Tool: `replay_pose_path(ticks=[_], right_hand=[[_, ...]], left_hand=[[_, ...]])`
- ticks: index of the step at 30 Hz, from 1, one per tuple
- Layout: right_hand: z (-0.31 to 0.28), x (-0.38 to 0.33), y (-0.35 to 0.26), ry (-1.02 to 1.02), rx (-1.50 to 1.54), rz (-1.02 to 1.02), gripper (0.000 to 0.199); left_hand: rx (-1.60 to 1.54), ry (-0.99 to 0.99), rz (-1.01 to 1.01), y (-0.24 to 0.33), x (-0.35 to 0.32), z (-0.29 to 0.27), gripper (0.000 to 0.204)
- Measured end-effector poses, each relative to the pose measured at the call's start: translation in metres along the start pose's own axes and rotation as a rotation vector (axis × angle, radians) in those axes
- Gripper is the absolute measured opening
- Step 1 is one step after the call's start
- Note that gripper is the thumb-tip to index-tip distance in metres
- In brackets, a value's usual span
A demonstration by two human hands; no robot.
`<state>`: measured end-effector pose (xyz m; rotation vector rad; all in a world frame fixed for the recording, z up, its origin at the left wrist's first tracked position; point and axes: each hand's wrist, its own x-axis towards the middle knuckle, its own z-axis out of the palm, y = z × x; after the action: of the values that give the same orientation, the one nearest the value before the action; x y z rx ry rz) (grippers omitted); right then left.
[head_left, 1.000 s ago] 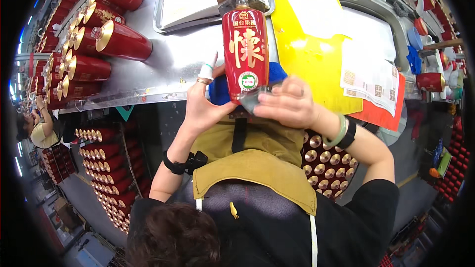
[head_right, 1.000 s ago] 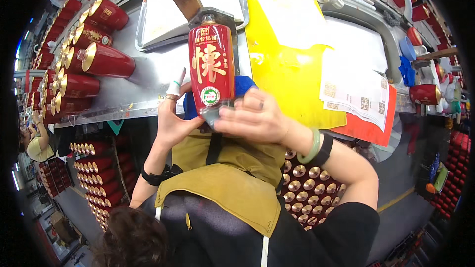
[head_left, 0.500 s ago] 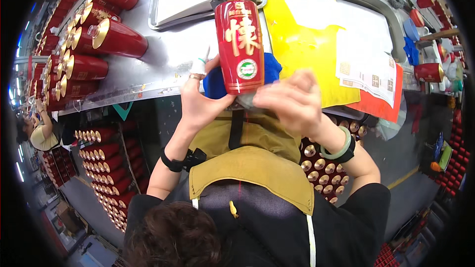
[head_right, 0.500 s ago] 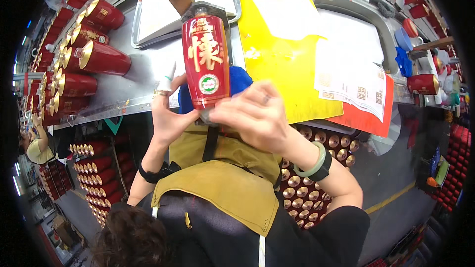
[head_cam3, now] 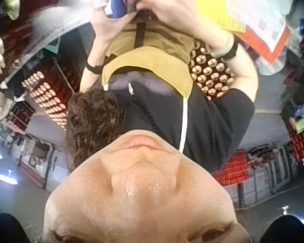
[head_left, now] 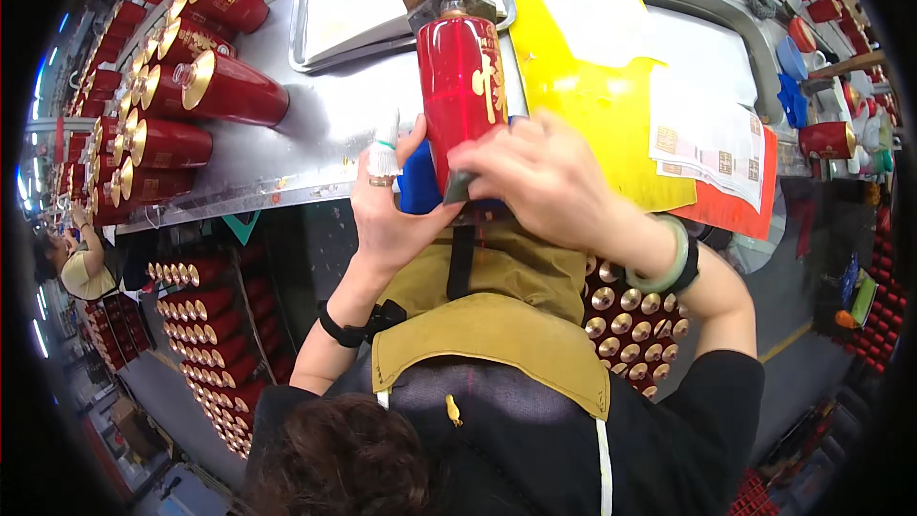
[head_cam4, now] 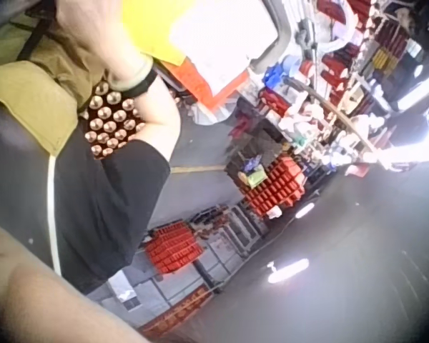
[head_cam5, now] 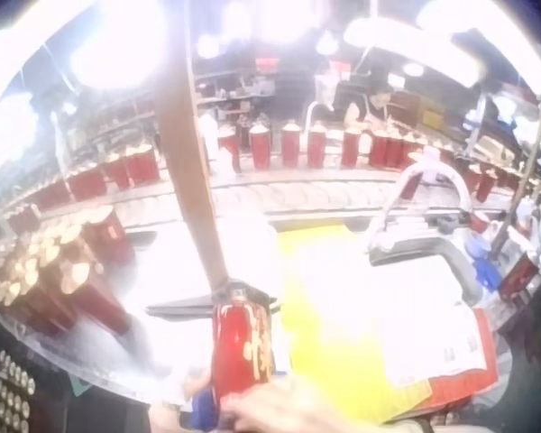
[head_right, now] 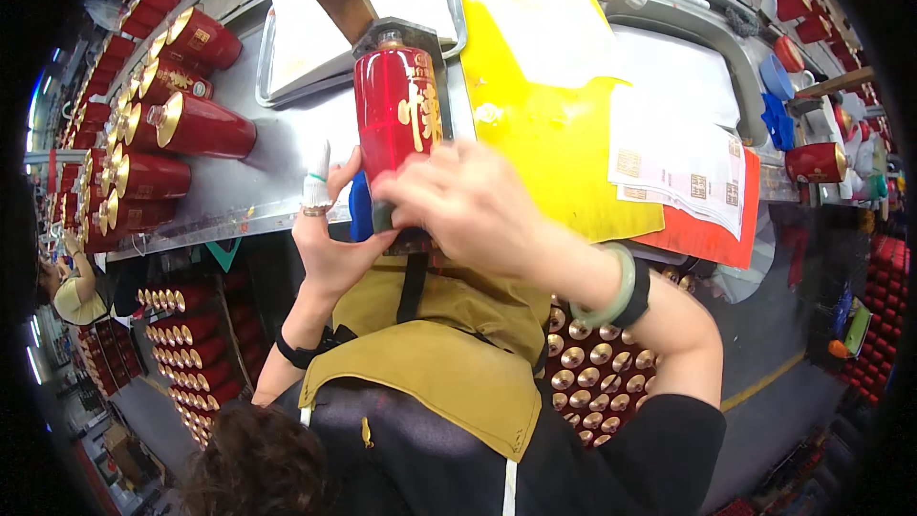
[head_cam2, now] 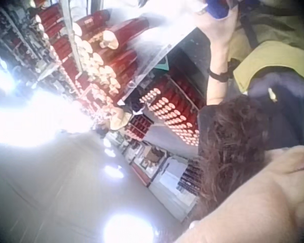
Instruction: Applying decorative labels and cleaning bottles on a production line.
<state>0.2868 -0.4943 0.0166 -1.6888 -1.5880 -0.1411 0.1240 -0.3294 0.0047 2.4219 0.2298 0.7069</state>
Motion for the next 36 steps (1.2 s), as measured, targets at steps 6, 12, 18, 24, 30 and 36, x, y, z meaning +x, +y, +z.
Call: replay_pose_path(ticks=[6,12,18,24,30,36], right_hand=[[-0.023,0.092,0.063,0.214,-0.442,-0.054,0.011],[-0.009,0.040,0.034,-0.006,0.098,-0.563,0.017],[-0.015,0.064,0.068,0.198,-0.294,-0.094,0.021],[-0.020,0.057,0.012,-0.085,-0.064,-0.528,0.021],[-0.036,0.115,0.062,0.142,-0.485,-0.174,0.019],[-0.022,0.091,0.012,-0.303,-0.058,-0.081,0.020]], left_hand=[[-0.190,-0.016,-0.094,-0.008,-0.004,0.005,0.093],[-0.132,-0.230,-0.112,-0.019,0.001,-0.003,0.094],[-0.166,-0.250,-0.165,-0.017,0.004,-0.001,0.096],[-0.242,-0.243,-0.225,-0.016,0.003,0.005,0.093],[-0.219,-0.209,-0.221,-0.011,0.001,0.021,0.132],[-0.437,-0.187,-0.355,-0.005,0.012,0.023,0.122]])
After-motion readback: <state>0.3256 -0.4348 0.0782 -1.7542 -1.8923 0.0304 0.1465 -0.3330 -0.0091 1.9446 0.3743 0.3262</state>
